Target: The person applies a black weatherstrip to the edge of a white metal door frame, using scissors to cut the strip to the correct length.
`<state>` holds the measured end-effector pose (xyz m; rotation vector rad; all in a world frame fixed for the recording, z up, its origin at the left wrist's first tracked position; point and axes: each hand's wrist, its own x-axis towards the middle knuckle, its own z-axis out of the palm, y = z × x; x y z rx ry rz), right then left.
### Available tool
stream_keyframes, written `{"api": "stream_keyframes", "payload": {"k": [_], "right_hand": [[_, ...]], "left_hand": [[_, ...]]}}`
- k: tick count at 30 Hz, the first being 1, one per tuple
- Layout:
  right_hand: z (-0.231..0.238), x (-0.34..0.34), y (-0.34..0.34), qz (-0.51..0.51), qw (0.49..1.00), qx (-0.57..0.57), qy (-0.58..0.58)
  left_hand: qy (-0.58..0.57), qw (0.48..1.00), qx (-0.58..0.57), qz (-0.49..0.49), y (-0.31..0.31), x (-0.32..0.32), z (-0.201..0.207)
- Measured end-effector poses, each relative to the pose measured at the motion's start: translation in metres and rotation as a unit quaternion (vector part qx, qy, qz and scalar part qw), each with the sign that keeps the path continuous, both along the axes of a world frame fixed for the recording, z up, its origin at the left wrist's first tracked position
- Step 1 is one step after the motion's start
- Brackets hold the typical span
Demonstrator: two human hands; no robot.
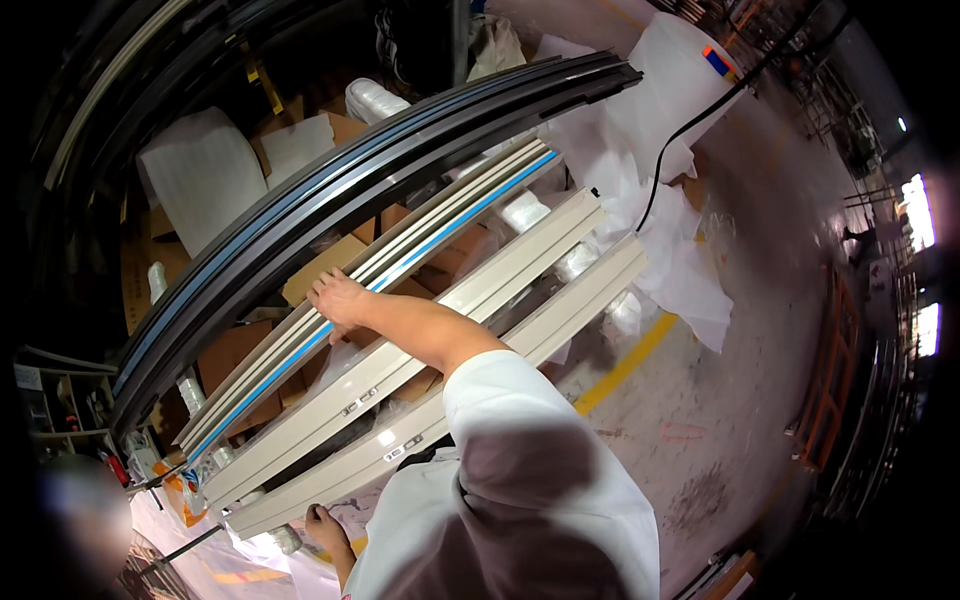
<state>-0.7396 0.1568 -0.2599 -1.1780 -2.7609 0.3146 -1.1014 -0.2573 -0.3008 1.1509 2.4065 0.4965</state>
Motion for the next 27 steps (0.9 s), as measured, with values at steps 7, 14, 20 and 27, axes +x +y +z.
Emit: {"api": "stream_keyframes", "payload": {"k": [7,14,20,27], "right_hand": [[0.009,0.005,-0.005,-0.027,0.999,-0.033,-0.017],[0.020,0.009,-0.115,0.111,0.990,-0.022,0.090],[-0.037,0.035,-0.150,0.089,0.995,-0.012,0.036],[-0.034,0.018,-0.124,0.109,0.994,-0.004,0.030]], "left_hand": [[0.006,1.000,0.004,0.003,0.012,0.012,0.005],[-0.249,0.936,0.084,0.233,-0.015,0.000,-0.032],[-0.393,0.839,-0.009,0.376,0.011,0.057,0.004],[-0.618,0.738,0.019,0.271,-0.019,-0.003,-0.082]]}}
